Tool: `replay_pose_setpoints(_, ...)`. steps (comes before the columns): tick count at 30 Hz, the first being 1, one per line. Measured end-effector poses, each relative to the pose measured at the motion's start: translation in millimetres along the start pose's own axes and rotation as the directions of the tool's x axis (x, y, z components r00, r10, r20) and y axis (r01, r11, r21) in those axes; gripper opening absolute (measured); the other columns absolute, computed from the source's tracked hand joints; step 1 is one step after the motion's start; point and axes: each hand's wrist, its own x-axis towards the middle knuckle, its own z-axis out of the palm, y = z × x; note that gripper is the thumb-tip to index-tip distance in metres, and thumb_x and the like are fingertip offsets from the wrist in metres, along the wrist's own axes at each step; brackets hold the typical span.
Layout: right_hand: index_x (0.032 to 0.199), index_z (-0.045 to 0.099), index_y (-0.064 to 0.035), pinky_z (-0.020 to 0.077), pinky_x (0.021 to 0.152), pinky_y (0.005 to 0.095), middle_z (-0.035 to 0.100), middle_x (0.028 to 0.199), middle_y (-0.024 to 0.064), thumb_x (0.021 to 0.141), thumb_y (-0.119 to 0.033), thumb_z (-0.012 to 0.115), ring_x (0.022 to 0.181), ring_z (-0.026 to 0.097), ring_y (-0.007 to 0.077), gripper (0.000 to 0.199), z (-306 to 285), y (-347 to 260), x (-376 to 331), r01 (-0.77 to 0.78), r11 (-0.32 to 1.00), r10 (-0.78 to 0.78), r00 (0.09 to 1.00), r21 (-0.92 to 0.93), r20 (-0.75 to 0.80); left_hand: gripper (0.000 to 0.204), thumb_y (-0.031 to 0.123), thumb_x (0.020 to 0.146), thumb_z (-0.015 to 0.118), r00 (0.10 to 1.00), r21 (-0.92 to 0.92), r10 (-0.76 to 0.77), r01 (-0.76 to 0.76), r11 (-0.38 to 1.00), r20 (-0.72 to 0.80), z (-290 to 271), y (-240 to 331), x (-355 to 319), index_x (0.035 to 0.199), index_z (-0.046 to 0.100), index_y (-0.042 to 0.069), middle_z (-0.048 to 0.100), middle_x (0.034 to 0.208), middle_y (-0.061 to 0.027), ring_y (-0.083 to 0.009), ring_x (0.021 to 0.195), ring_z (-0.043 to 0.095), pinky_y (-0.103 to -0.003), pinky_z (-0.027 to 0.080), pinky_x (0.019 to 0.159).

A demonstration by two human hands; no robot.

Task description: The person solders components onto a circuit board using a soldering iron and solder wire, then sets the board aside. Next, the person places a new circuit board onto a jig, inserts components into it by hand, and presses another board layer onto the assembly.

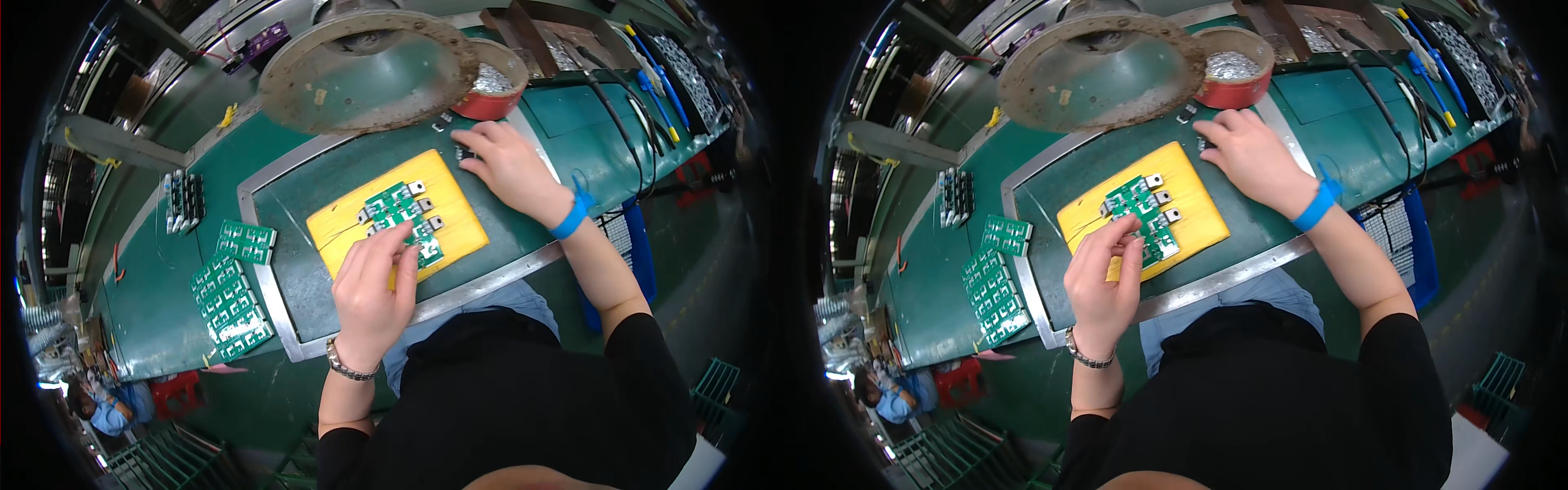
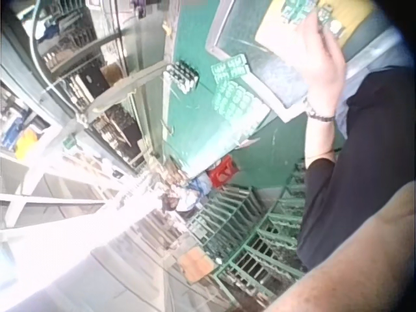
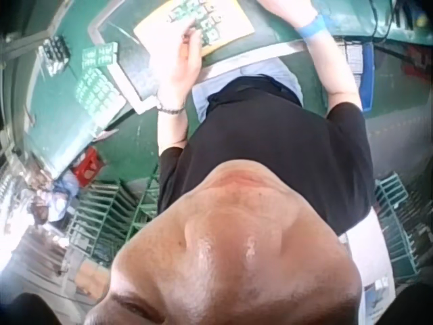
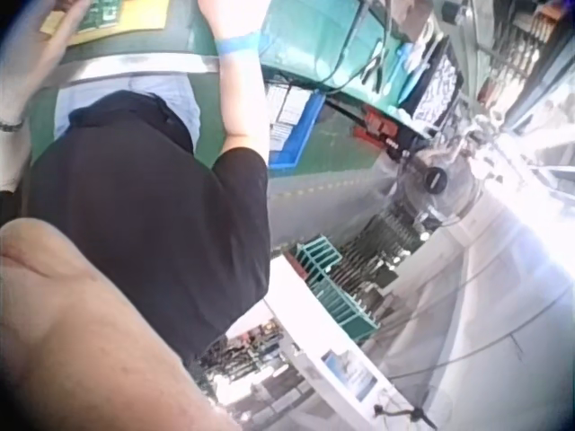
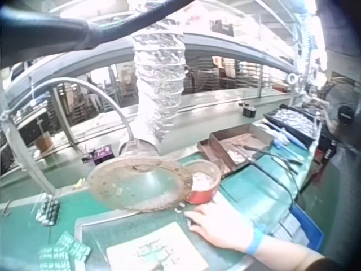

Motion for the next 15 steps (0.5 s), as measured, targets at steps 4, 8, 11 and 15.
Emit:
replay_pose_setpoints(4, 0.096, 0.067, -0.0026, 0.0511, 0.083, 0.0416, 0.061, 0.092, 0.0136, 0.084, -0.011, 0.070, 0.092, 0.060, 0.0317, 0.016, 3, 11, -6, -0.068, 0.997, 0.070, 0.997, -0.043, 0.043, 0.027, -0.007, 0.080, 0.072, 1.000, 0.029, 0.012, -0.011, 1.000, -0.021, 4, 5, -2, 0.106, 0.071, 0.000, 0.072, 0.093, -0.0141, -0.0254, 0.077, 0.068, -0.035, 0.055, 0.072)
replay_pose_setpoints(8, 0.096, 0.066, -0.0024, 0.0523, 0.080, 0.0414, 0.062, 0.090, 0.0148, 0.085, -0.012, 0.070, 0.089, 0.062, 0.0322, 0.015, 9, -6, -7, -0.092, 0.990, 0.097, 0.994, 0.109, -0.044, 0.021, -0.007, 0.085, 0.067, 0.997, 0.061, -0.076, 0.077, 0.995, -0.017, -5, 8, -12, 0.106, 0.070, -0.003, 0.071, 0.096, -0.0156, -0.0257, 0.081, 0.068, -0.033, 0.055, 0.073)
replay_pose_setpoints(11, 0.103, 0.067, -0.0017, 0.0544, 0.074, 0.0364, 0.065, 0.093, 0.0135, 0.091, -0.016, 0.069, 0.084, 0.067, 0.0260, 0.019, -24, -57, -5, -0.197, 0.777, 0.183, 0.979, 0.598, 0.085, 0.030, -0.010, 0.086, 0.065, 0.983, -0.028, -0.175, 0.174, 0.984, -0.045, -3, 13, -18, 0.116, 0.067, -0.005, 0.071, 0.103, -0.0152, -0.0220, 0.084, 0.068, -0.032, 0.056, 0.073)
replay_pose_setpoints(15, 0.111, 0.069, -0.0009, 0.0542, 0.070, 0.0307, 0.072, 0.091, 0.0099, 0.093, -0.018, 0.071, 0.078, 0.067, 0.0143, 0.025, -41, -85, -15, -0.408, 0.462, 0.076, 0.903, 0.788, 0.423, 0.032, -0.009, 0.085, 0.069, 0.999, 0.018, 0.019, -0.018, 1.000, -0.040, 7, 16, -7, 0.117, 0.068, -0.005, 0.069, 0.108, -0.0172, -0.0257, 0.086, 0.069, -0.036, 0.057, 0.077)
